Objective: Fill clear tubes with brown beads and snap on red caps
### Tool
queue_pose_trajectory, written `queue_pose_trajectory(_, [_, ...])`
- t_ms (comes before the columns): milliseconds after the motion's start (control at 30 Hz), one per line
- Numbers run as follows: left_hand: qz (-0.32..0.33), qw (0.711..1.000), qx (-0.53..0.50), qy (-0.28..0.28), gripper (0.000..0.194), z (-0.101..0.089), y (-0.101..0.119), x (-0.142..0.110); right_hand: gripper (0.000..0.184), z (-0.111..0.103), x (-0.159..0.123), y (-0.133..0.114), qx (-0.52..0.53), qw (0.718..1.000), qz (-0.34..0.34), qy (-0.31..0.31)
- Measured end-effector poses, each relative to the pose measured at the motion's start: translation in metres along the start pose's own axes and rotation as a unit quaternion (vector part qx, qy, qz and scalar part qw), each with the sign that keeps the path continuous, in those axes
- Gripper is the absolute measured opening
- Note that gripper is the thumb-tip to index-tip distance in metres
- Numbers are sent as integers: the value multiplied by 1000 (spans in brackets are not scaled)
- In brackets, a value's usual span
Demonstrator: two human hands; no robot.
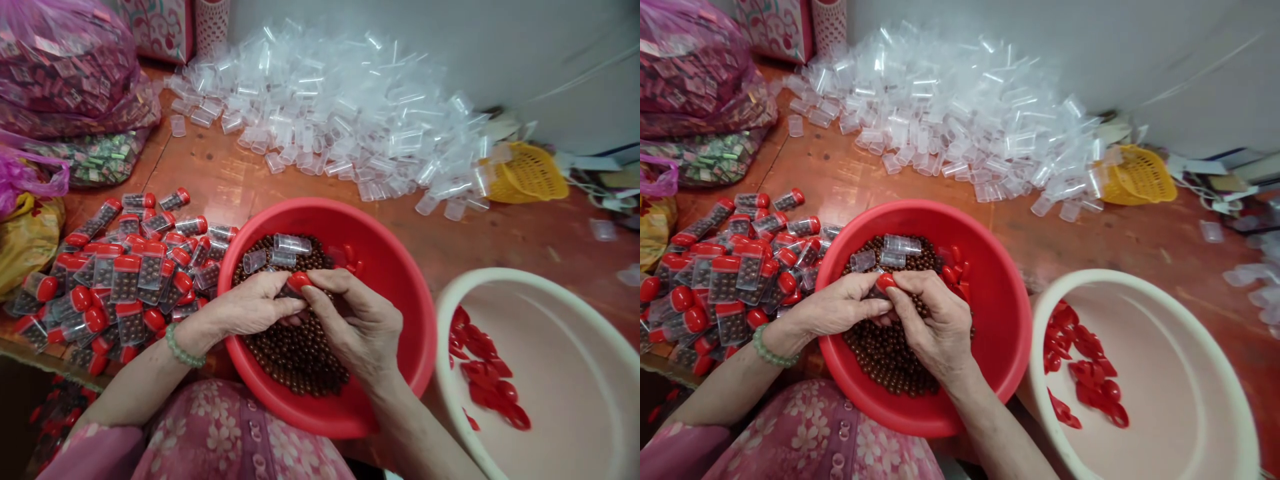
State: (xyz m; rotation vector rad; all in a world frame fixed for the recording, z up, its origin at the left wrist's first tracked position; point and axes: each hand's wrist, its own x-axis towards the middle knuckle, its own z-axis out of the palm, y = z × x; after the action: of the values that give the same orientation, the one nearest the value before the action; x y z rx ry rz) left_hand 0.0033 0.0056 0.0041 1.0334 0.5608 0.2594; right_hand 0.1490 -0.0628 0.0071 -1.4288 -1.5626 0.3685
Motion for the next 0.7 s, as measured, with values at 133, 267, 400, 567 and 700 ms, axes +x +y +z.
queue_pose_trajectory(133, [12, 1000, -9, 14, 5, -1, 1, -1, 25, -4, -2, 4, -71, 993, -90, -39])
queue_pose_trajectory(267, [0, 998, -56, 39, 6, -1, 1, -2, 74, -1, -5, 6, -177, 968, -154, -86])
queue_pose_trajectory(400, [14, 990, -138, 33, 19, 0, -1, 0, 66, 6, -3, 4, -255, 946, -186, -74])
queue_pose_trajectory(567, [42, 985, -166, 14, 33, -1, -3, 0, 63, 8, 4, 1, -309, 917, -242, -70])
queue_pose_trajectory(700, [8, 982, -191, 6, 42, -3, -5, -1, 62, 9, 6, 2, -310, 908, -276, -47])
